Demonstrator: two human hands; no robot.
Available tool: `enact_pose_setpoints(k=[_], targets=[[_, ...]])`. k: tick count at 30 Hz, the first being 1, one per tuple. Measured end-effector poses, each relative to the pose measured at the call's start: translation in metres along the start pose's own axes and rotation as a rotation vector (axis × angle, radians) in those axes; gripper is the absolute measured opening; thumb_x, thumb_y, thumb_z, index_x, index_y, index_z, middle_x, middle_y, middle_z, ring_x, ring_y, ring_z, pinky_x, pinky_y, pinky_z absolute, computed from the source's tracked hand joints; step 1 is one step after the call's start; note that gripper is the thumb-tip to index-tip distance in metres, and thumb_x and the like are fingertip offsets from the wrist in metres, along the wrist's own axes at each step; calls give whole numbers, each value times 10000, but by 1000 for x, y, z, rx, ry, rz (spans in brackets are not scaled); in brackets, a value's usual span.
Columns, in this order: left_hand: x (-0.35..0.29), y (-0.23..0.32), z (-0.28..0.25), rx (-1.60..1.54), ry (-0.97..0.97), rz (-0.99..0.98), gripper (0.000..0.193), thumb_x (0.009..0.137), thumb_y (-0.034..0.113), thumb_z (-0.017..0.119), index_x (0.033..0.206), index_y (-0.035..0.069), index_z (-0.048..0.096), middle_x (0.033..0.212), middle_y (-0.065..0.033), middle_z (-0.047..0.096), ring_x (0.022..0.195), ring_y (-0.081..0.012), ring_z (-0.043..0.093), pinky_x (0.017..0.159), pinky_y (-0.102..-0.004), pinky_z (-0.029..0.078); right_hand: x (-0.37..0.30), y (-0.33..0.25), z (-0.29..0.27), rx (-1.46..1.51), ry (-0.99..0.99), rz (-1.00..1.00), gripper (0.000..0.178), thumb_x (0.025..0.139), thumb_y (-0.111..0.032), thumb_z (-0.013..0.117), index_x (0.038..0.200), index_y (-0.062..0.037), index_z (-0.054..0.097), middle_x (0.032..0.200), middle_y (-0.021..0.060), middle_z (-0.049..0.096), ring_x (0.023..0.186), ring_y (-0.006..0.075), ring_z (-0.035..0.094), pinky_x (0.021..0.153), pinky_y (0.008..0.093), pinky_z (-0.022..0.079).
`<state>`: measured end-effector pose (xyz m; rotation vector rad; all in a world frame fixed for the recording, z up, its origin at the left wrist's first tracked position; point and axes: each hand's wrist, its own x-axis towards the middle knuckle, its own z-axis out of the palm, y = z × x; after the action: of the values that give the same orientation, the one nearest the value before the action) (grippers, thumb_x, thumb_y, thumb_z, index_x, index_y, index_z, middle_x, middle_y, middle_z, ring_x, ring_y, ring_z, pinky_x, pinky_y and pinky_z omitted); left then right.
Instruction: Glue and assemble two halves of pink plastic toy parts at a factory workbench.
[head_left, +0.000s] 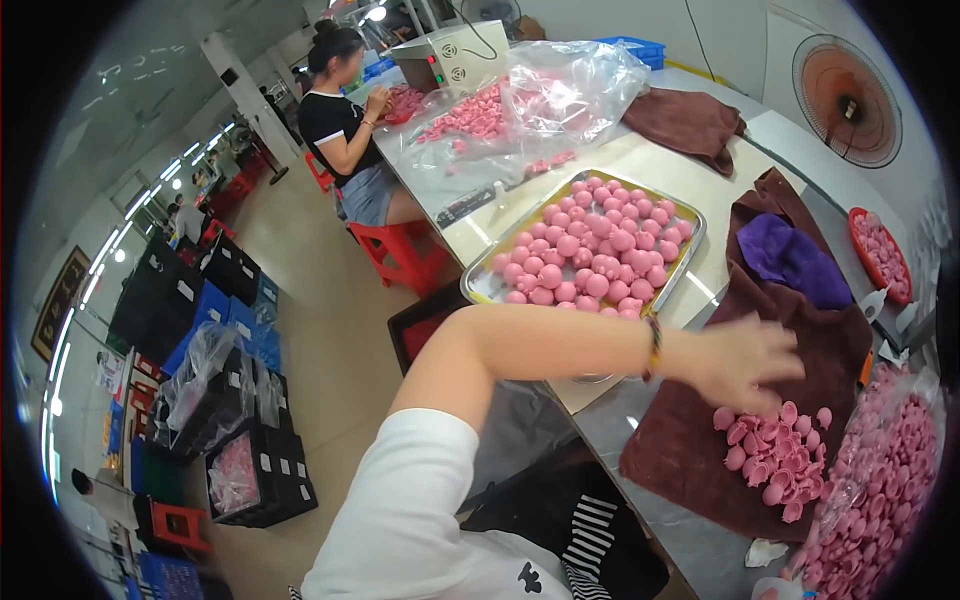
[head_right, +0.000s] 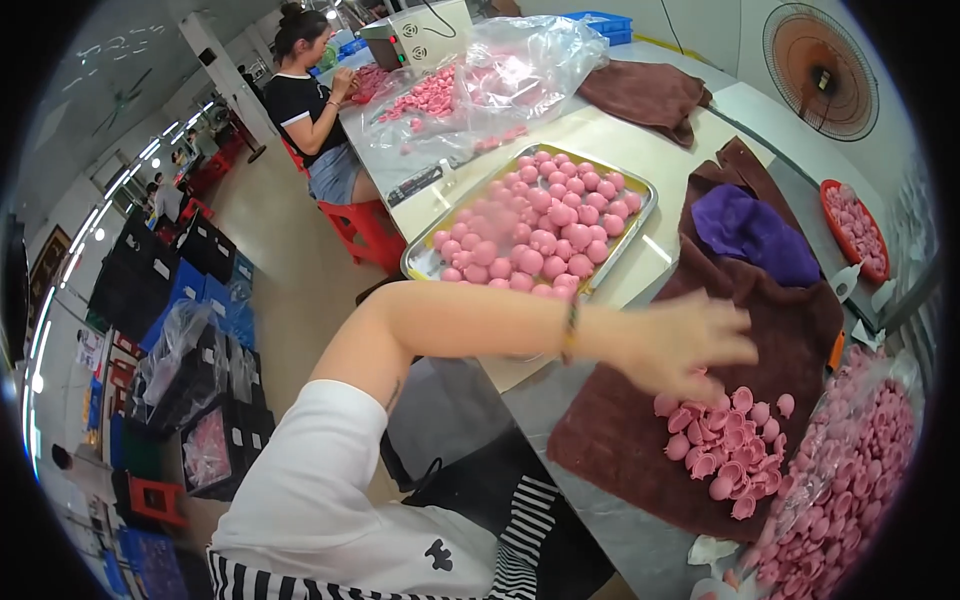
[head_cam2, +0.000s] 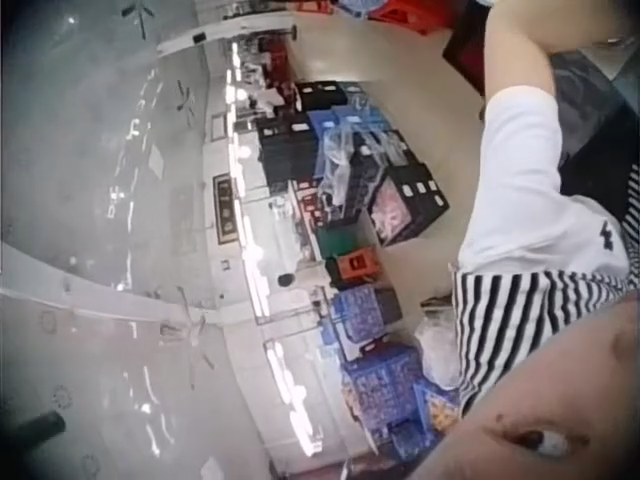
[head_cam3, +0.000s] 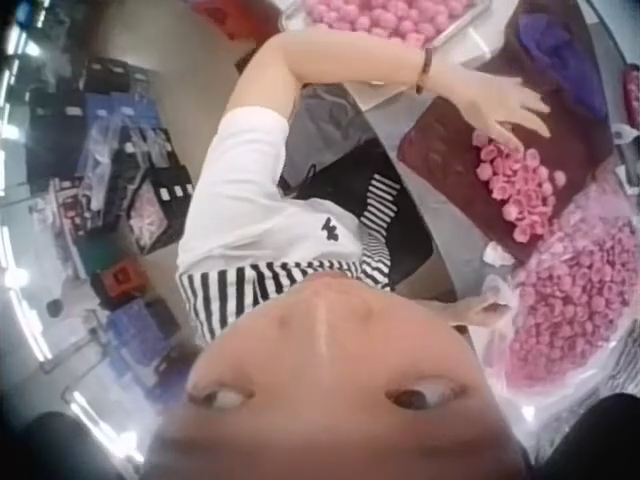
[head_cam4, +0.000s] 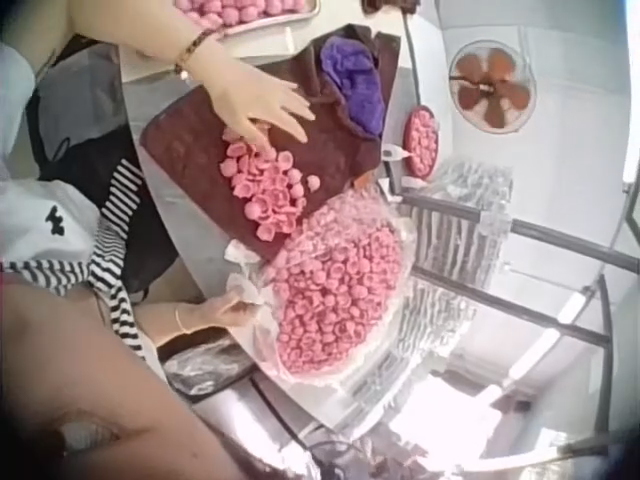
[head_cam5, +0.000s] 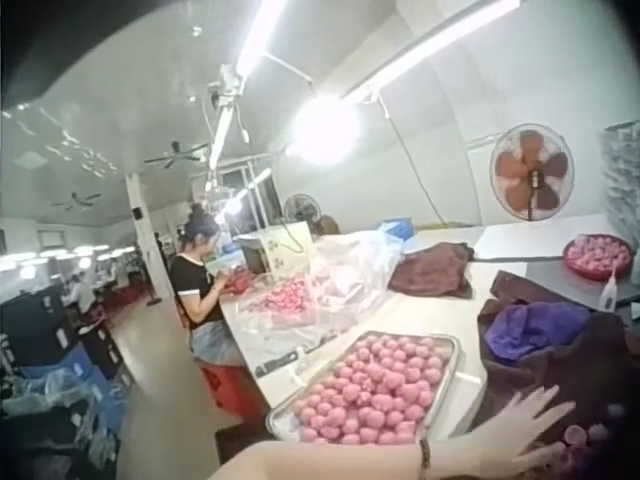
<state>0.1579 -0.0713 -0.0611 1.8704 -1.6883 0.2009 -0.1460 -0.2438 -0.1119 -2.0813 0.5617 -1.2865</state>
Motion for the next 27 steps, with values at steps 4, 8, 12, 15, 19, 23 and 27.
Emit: enact_pose_setpoints(k=[4,8,12,15,19,23,27], targets=[[-4,24,49,-80,-175,-67,746,718,517,552,1277,60,364,1315,-300,265,1245,-433,222,1012,-552,145,0,1,-1,128,-75,89,493,808,-396,593,892,88,555,784,155,571,707,233,526,651,351,448],[3,26,54,-54,-210,14,770,686,532,576,1260,62,374,1280,-269,320,1219,-413,263,985,-537,202,1,-16,3,171,-166,84,475,824,-358,574,923,106,540,837,162,583,767,238,546,691,348,457],[-6,38,48,-127,-140,51,753,634,507,637,1199,61,414,1208,-217,380,1152,-378,332,923,-514,258,-7,-7,0,183,-211,168,468,825,-325,573,959,121,525,892,179,588,832,245,556,733,350,463],[-15,38,52,-47,-23,66,762,603,482,672,1187,64,417,1200,-206,377,1140,-378,332,916,-525,252,-1,-21,3,198,-200,119,471,819,-317,586,980,121,521,890,188,582,811,250,556,718,354,466],[-19,37,41,113,96,-193,901,572,511,689,1242,14,348,1308,-306,226,1254,-468,129,989,-612,85,-11,6,-5,165,-219,169,481,815,-310,595,1000,126,514,887,186,578,792,241,557,707,349,469],[-31,26,45,16,-16,-316,940,586,568,661,1229,-43,351,1307,-372,158,1261,-499,59,997,-606,68,-13,11,-7,185,-232,153,488,813,-302,606,1018,129,510,876,173,577,777,231,557,702,352,470],[-34,35,48,10,-35,-270,918,609,560,646,1221,-60,355,1322,-326,203,1266,-491,58,1019,-570,74,-16,16,-8,167,-223,177,478,809,-284,619,1036,123,511,878,174,579,784,230,559,711,355,470]])
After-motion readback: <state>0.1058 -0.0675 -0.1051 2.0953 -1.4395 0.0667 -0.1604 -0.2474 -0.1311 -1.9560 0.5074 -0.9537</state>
